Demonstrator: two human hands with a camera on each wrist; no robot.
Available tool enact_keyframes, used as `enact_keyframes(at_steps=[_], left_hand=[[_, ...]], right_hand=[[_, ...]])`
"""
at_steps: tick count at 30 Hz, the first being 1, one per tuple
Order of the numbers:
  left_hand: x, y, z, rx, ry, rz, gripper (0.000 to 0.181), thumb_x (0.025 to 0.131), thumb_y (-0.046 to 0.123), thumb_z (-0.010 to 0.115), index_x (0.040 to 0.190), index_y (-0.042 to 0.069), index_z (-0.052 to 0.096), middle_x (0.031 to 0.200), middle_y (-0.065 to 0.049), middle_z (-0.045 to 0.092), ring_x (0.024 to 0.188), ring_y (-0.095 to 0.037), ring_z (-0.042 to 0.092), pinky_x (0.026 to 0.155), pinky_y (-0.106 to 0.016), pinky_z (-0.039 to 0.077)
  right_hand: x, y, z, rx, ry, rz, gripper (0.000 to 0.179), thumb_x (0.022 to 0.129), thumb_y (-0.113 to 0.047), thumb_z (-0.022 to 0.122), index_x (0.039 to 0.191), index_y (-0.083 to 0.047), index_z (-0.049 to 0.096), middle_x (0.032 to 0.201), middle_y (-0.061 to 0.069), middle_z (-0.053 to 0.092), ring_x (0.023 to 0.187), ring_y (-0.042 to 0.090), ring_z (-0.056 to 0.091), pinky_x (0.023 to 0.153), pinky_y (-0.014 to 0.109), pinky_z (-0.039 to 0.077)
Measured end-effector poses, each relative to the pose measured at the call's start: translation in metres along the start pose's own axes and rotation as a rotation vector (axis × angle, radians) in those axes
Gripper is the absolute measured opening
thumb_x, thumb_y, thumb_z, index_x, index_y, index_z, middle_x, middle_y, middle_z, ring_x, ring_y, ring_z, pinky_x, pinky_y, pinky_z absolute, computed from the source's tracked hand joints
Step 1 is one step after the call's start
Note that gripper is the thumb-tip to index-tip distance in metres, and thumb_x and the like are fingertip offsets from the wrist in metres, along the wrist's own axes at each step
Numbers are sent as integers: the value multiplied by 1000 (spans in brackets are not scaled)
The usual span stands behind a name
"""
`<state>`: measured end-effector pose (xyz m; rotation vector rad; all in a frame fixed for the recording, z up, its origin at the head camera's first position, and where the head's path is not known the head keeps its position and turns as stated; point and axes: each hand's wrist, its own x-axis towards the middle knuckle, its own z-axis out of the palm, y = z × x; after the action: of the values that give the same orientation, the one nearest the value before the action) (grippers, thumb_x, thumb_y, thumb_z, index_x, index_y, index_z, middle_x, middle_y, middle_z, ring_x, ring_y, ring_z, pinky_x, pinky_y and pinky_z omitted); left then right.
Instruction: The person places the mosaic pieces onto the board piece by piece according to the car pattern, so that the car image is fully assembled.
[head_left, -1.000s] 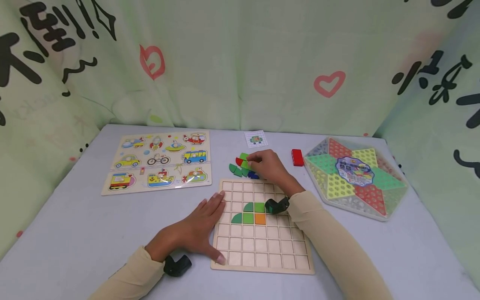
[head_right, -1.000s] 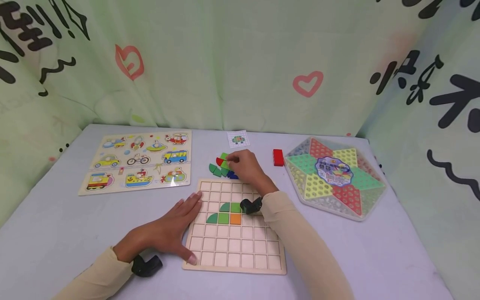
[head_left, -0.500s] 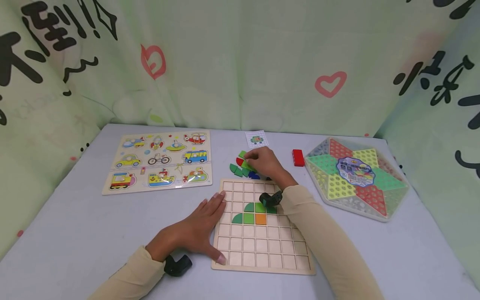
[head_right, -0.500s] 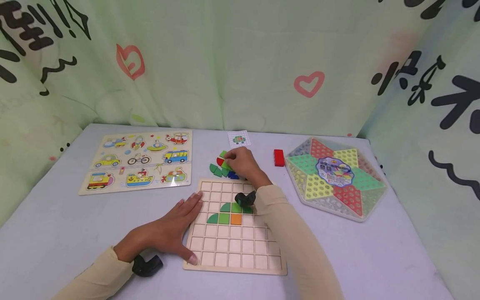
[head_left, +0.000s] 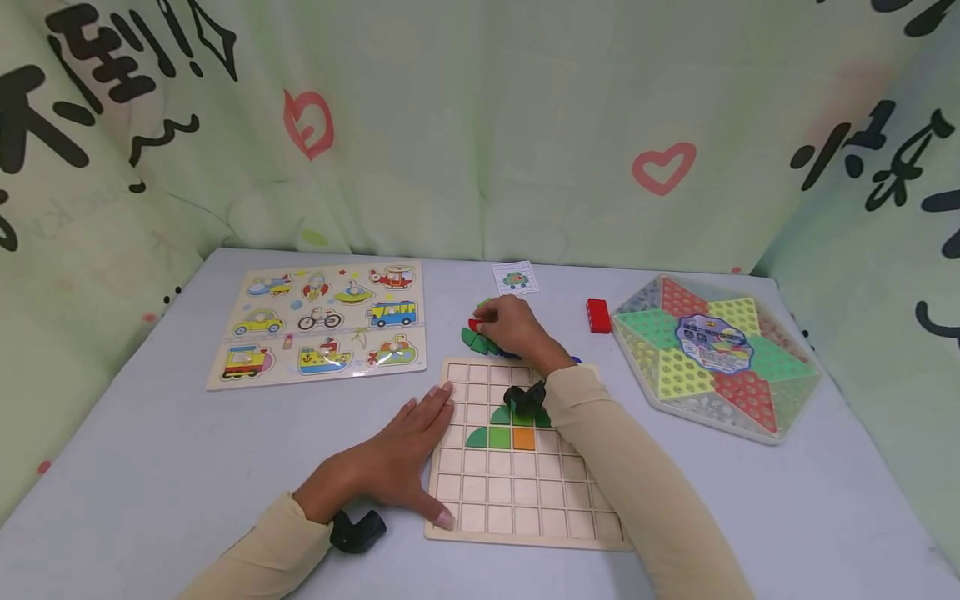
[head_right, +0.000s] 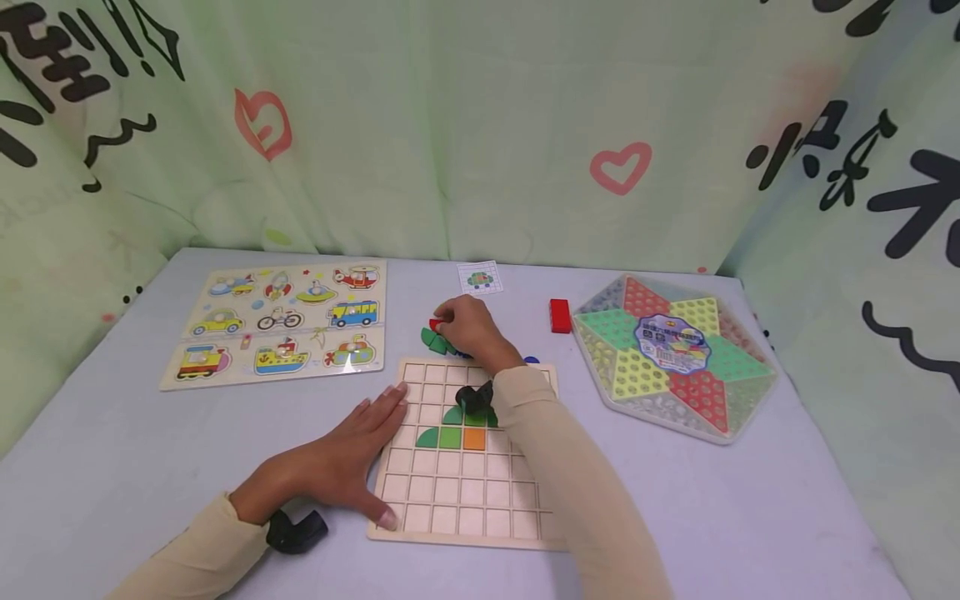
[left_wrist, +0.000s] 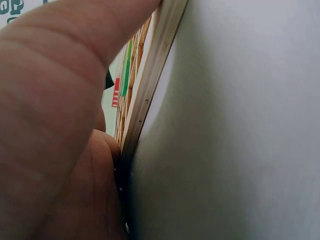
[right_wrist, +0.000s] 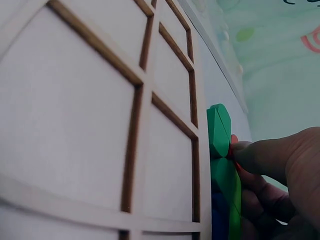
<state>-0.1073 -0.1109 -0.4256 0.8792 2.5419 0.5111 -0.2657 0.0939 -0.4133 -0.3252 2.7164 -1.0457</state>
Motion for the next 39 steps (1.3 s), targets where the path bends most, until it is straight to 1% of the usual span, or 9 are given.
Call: enact_keyframes(at_steps=[7, 10, 15, 21, 26, 28, 33, 36, 39], left_hand=[[0, 0, 0, -1, 0, 6, 137, 61, 74, 75, 156, 4, 5, 162, -5, -14, 146, -18, -12, 116, -42, -2], [-1, 0, 0, -1, -1, -1, 137, 61, 74, 75, 156, 5, 5, 162, -4, -14, 146, -18, -12, 116, -41, -2], [0, 0, 1, -3, -2, -9, 137, 60, 74, 76, 156, 5, 5, 162, -4, -13, 146, -18, -12, 116, -41, -2], [0, 1, 0, 0, 2, -13, 137, 60, 73, 76, 156, 6, 6, 162, -4, -13, 147, -18, -11, 116, -41, -1], [0, 1, 0, 3, 0, -13, 137, 60, 73, 76, 156, 6, 6, 162, -4, -13, 147, -19, -11, 117, -41, -1], [0, 1, 0, 2, 0, -10, 137, 60, 73, 76, 156, 5, 6, 162, -4, -12, 147, -19, -11, 117, -42, -1], [-1, 1, -1, -1, -1, -2, 136, 61, 73, 76, 156, 5, 7, 162, -5, -11, 147, -20, -10, 117, -43, -1], [-1, 1, -1, -3, 0, 0, 136, 61, 73, 76, 156, 5, 7, 162, -5, -11, 147, -20, -10, 117, -43, -1], [0, 0, -1, 1, 0, 0, 136, 61, 73, 76, 156, 5, 7, 162, -5, -11, 147, -20, -10, 117, -43, -1]], right_hand=[[2, 3, -1, -35, -32, -4, 25, 96, -12, 63, 118, -1, 69, 112, 12, 67, 105, 23, 59, 92, 37, 48], [1, 3, -2, -23, -38, -11, 23, 96, -12, 63, 116, -1, 70, 111, 12, 67, 103, 23, 59, 91, 37, 48], [0, 2, -2, -6, -41, 1, 22, 96, -13, 64, 113, -2, 70, 108, 10, 67, 100, 23, 58, 91, 36, 48], [0, 0, -1, -28, -37, 8, 21, 96, -13, 64, 113, -3, 71, 108, 10, 67, 99, 22, 57, 91, 36, 48], [-2, -2, -1, -40, -9, 7, 20, 94, -11, 64, 112, -3, 70, 107, 10, 67, 97, 22, 58, 88, 35, 49], [-2, -2, -2, -42, -1, 11, 21, 94, -10, 64, 113, -2, 69, 107, 11, 67, 98, 22, 59, 88, 35, 49], [-1, -3, -2, -57, -10, 10, 25, 95, -9, 63, 118, -1, 67, 110, 12, 67, 103, 23, 60, 89, 36, 49], [-1, -4, -2, -65, -17, 7, 24, 96, -11, 62, 118, -1, 67, 110, 12, 66, 102, 23, 59, 89, 36, 48], [-1, -4, -2, -51, -13, 10, 23, 96, -11, 61, 117, -2, 66, 110, 12, 65, 101, 23, 58, 89, 37, 48]])
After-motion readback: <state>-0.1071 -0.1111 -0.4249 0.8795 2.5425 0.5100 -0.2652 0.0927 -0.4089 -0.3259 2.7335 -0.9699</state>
